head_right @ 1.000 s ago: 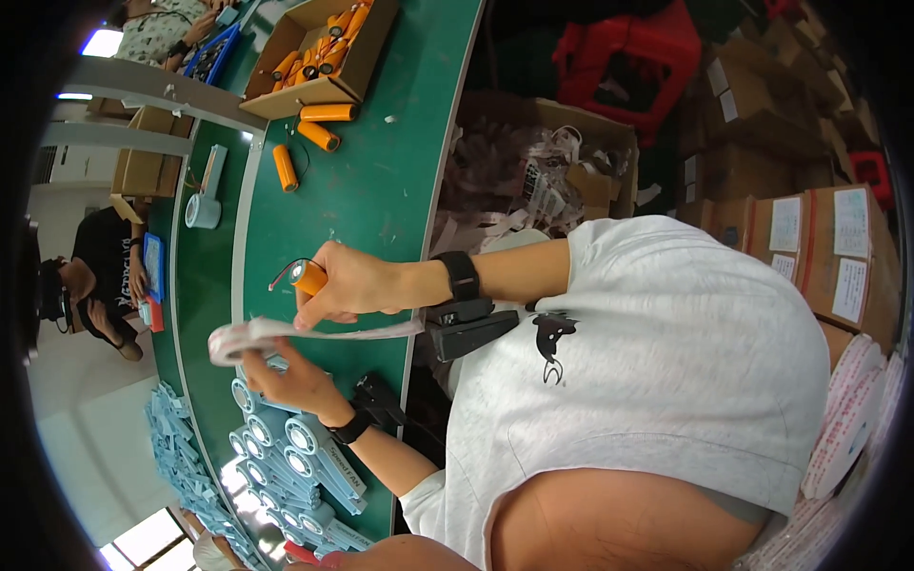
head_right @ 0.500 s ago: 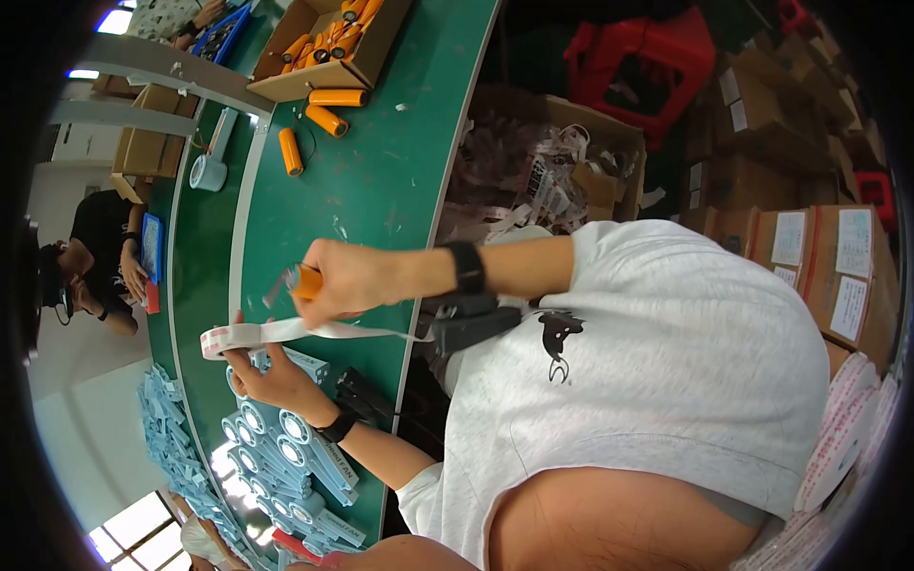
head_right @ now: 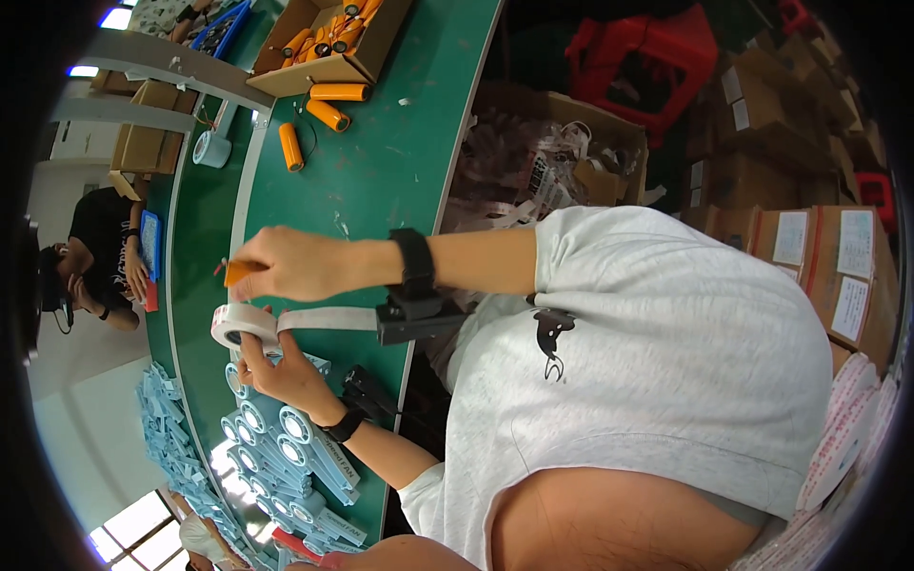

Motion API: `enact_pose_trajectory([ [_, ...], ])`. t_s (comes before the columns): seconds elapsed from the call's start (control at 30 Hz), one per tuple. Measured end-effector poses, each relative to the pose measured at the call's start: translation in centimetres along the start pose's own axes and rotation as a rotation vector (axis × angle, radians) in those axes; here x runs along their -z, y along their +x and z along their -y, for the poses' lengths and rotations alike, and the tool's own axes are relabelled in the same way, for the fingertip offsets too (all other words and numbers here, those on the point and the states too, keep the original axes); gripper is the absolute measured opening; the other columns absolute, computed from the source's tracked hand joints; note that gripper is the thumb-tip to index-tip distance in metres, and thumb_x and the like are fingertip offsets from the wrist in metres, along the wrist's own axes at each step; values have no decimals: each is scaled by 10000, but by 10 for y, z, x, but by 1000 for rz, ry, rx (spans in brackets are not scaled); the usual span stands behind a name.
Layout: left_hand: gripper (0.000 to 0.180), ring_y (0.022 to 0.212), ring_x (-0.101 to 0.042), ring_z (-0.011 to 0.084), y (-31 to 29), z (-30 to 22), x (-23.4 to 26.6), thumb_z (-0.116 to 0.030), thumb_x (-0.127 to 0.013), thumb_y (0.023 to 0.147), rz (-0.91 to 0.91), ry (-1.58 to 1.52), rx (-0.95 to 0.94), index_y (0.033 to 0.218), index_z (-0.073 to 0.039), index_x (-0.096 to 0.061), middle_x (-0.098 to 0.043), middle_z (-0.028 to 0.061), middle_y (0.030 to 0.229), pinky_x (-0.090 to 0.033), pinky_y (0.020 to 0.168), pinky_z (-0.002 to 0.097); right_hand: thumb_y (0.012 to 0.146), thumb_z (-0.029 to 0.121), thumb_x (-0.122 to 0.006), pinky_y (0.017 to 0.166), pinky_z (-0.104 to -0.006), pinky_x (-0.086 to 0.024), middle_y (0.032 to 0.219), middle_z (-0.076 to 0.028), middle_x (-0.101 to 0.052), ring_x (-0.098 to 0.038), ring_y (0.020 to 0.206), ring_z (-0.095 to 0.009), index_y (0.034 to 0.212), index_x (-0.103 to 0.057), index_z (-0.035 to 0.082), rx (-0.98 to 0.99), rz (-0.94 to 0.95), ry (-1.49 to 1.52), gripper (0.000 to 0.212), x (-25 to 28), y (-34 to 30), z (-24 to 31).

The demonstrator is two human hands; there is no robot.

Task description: The person applies double-sided tape to batteries, peels the backing, and presses each battery into a fan housing. They repeat this process for multiple units, picking batteries from a cardboard box and setting the assembled housings aside.

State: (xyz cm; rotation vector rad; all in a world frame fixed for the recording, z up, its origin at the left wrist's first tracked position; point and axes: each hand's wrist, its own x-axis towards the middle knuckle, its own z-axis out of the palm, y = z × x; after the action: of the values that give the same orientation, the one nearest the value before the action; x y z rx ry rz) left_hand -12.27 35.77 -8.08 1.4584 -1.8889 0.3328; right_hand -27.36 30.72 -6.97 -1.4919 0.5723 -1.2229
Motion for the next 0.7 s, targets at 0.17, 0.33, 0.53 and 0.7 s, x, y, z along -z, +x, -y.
enact_pose_trajectory([
  [0.17,280,716,-537,223,1,6,0,-51,-658,675,23,103,-99,922,30,-554,-600,103,777,-300,827,395,807,163,-581,594,-253,-433,708,-99,-597,-535,625,-140,855,-577,-39,-179,-74,246,208,-22,7,-16],
  [0.33,297,719,-530,227,3,-12,-9,-52,-659,675,-69,49,-10,934,39,-547,-590,108,787,-297,814,388,826,144,-582,674,-239,-447,805,-94,-608,-561,774,-110,920,-566,-61,-55,-333,559,226,-26,18,-11],
  [0.53,335,709,-531,212,8,-25,-18,-50,-648,698,34,-226,-35,1001,47,-544,-590,110,802,-333,788,350,807,116,-605,671,-225,-444,800,-76,-606,-558,760,-95,882,-581,-51,-96,-422,738,185,10,26,0],
  [0.7,384,775,-525,205,19,-44,-7,-71,-648,721,217,-922,364,1069,40,-527,-598,105,842,-372,759,311,791,104,-620,654,-217,-438,775,-66,-600,-556,726,-105,848,-589,-47,-112,-375,514,164,14,19,20],
])
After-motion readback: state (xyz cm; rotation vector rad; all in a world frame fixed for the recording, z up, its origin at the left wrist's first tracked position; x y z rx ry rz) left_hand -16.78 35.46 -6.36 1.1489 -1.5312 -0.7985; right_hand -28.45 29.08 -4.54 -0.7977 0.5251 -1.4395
